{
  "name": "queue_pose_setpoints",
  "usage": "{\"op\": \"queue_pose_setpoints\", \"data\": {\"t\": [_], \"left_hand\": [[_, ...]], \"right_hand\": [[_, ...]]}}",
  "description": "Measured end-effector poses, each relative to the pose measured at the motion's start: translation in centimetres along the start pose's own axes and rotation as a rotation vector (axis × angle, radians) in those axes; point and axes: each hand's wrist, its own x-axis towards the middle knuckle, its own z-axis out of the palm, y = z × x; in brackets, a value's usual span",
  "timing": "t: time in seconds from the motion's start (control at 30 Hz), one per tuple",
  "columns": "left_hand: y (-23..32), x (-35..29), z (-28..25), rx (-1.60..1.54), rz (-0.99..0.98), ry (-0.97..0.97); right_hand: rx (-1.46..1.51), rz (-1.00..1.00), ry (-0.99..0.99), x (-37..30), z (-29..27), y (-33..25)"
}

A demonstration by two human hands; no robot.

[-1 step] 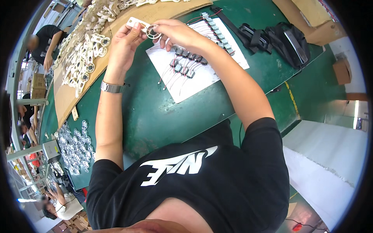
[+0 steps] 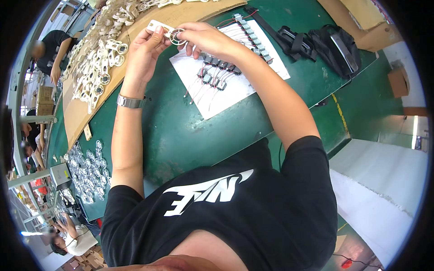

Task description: Assembling electronic components by manually fitting small speakers and wires into plastic housing units at a factory workstation.

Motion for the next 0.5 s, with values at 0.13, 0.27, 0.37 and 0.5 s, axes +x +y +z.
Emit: {"op": "queue_pose_setpoints", "data": {"t": [0.13,0.27,0.37,0.5], "left_hand": [[0.15,-0.08,0.66,0.019,-0.001,0.004],[0.19,-0.19,0.88,0.074,0.011,-0.012],[0.45,-0.24,0.89,0.093,0.023,-0.017],[0.89,-0.35,0.63,0.077,0.028,-0.026]], "right_hand": [[-0.166,-0.063,0.054,0.3,0.0,0.56],[-0.187,-0.04,0.042,0.47,-0.29,0.6],[-0.193,-0.055,0.03,0.41,-0.48,0.6],[-0.094,-0.081,-0.028,0.24,-0.46,0.66]]}}
